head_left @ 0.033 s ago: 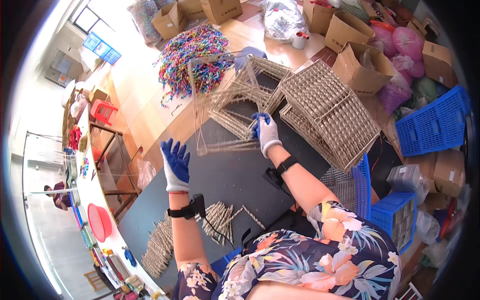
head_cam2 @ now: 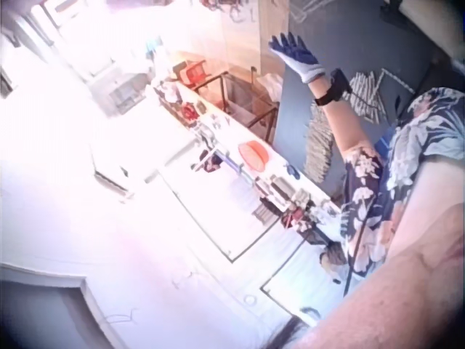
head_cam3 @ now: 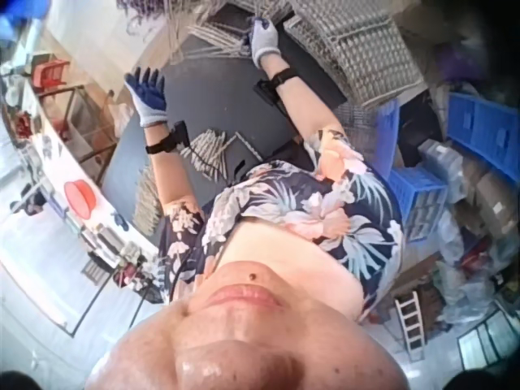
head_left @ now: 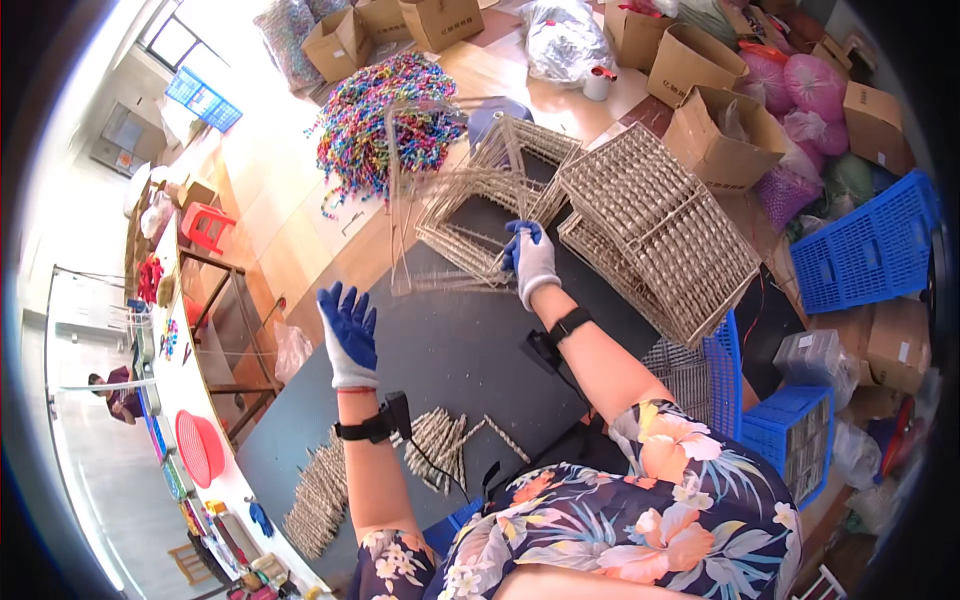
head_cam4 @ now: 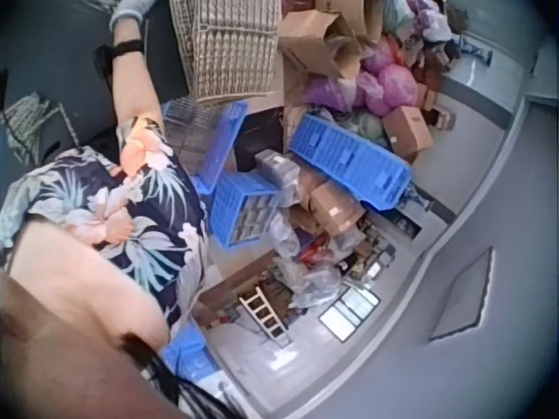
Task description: Assembling a woven basket by inserting wooden sticks into a wire frame and adjusting the structure.
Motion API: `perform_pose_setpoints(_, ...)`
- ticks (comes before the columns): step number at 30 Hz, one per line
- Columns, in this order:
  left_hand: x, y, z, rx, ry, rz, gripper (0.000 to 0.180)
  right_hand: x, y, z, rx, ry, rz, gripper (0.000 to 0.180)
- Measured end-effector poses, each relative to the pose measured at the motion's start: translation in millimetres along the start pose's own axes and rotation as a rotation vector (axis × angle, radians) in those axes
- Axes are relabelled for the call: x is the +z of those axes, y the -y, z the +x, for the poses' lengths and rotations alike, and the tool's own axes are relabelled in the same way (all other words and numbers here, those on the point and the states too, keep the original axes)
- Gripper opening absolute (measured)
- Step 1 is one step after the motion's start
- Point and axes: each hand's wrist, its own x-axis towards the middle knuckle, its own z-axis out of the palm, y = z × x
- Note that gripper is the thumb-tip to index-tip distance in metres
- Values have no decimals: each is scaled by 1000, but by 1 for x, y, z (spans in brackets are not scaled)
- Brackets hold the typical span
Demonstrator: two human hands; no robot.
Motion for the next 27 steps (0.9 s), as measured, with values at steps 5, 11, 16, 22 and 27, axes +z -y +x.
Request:
perform_pose_setpoints(5, -18, 30, -15, -118, -33, 83, 78, 26, -20, 63, 6, -309, 214, 20)
perform_pose_setpoints(11, -58, 86, -63, -262, -183, 192, 71, 37, -64, 72, 138, -378, 370, 18)
perform_pose_setpoints(16, -86, 111, -91, -310, -287, 259, 58, 22, -57, 52, 74, -151, -18, 31)
perform_pose_setpoints(22, -75, 115, -110, -31, -278, 515, 43, -8, -36, -20, -210, -170, -271, 45)
perform_pose_setpoints(27, -23, 94, -128, 110, -76, 568, 24, -12, -7, -69, 468, 192, 501, 28)
